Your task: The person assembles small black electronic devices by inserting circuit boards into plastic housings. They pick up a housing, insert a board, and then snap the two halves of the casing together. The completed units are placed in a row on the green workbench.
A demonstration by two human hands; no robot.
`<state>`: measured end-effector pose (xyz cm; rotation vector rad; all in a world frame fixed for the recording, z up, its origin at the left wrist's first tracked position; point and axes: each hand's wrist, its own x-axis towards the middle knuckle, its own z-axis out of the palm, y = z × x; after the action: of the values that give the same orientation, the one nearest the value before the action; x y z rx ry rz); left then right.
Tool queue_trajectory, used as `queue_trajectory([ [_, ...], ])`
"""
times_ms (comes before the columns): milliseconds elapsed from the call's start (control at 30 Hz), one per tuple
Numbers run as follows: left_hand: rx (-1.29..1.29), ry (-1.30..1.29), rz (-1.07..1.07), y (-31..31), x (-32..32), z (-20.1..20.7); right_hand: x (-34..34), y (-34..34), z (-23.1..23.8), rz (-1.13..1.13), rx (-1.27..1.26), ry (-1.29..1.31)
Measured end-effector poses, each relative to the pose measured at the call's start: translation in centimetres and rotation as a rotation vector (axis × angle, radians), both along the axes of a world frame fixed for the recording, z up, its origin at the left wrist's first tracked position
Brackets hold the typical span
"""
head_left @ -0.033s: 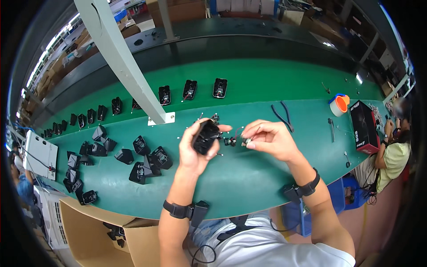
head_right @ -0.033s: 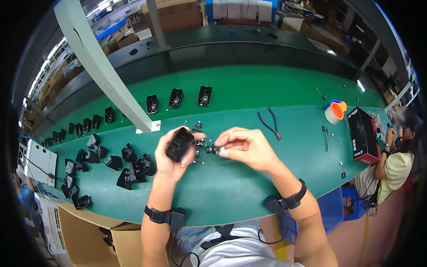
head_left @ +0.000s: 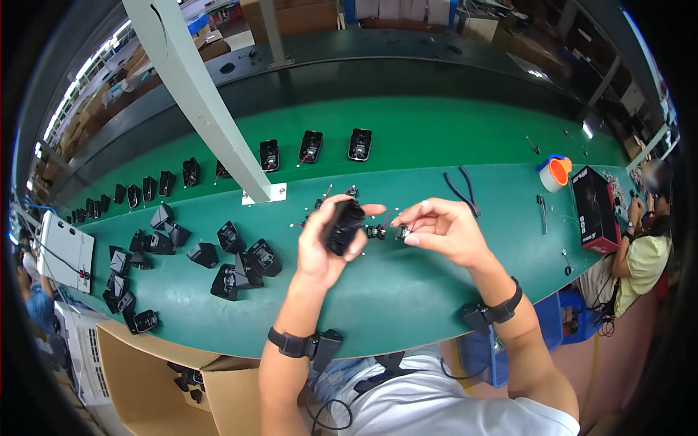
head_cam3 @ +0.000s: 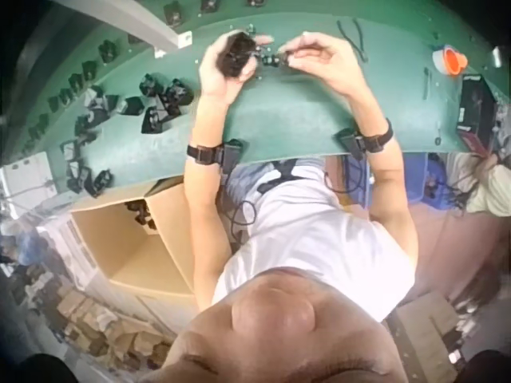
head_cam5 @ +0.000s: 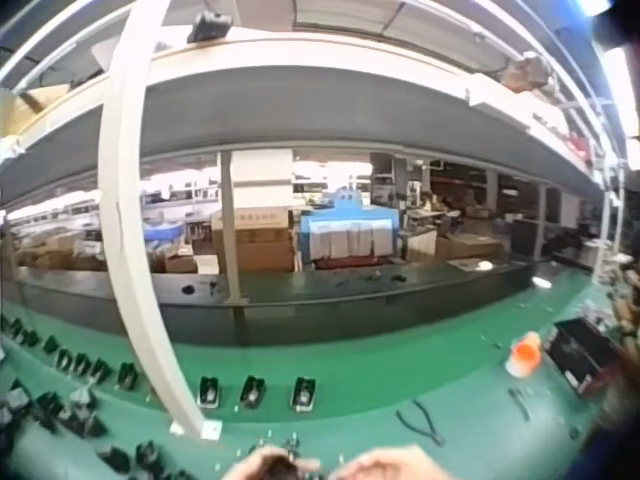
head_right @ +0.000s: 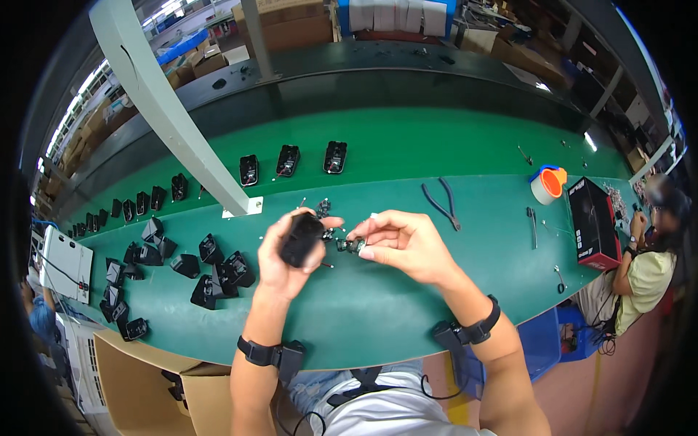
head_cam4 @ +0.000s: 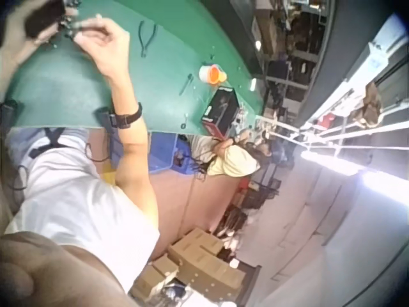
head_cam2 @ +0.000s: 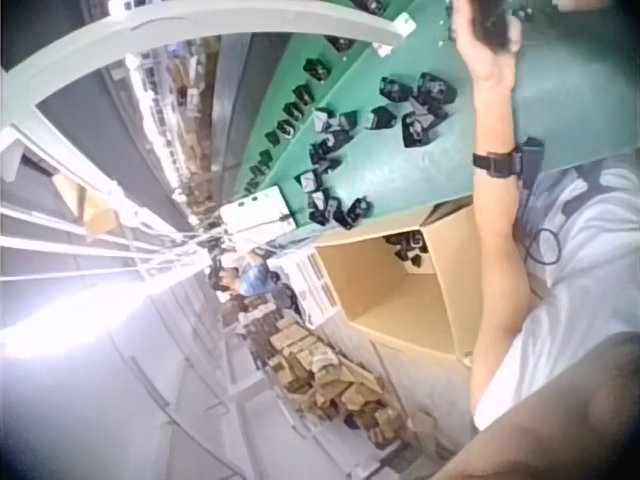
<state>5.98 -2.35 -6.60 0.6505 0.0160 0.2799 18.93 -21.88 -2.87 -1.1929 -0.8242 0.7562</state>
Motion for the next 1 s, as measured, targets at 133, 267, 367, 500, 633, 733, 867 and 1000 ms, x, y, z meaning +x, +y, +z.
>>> queue_trajectory([
  [133,-0.036,0.045,-0.024,-2.8,0.1,1.1,-0.9,-0.5,-0.2,-0.07,0.115,-0.095],
  [267,-0.016,0.007,-0.051,-3.0,0.3,0.4,-1.3,-0.3,-0.2,-0.26,0.139,-0.441],
  [367,0.075,-0.02,-0.042,-2.8,0.6,-0.8,-1.4,-0.2,0.1,-0.24,0.147,-0.651],
  [500,0.073,0.017,-0.088,-2.9,0.4,-0.8,-1.9,0.4,0.1,-0.344,0.167,-0.722],
  [633,0.131,-0.032,-0.116,-3.0,0.4,-0.5,-1.6,-0.1,-0.1,-0.381,0.16,-0.817],
  [733,0.145,-0.031,-0.177,-2.6,0.4,-0.1,-1.4,-0.1,0.6,-0.338,0.099,-0.862],
  [867,0.261,-0.035,-0.12,-2.9,0.3,0.0,-1.6,-0.2,0.3,-0.37,0.068,-0.855],
  [1000,0.315,-0.066,-0.121,-2.5,0.1,-0.1,-1.3,-0.5,0.7,-0.322,0.102,-0.85],
])
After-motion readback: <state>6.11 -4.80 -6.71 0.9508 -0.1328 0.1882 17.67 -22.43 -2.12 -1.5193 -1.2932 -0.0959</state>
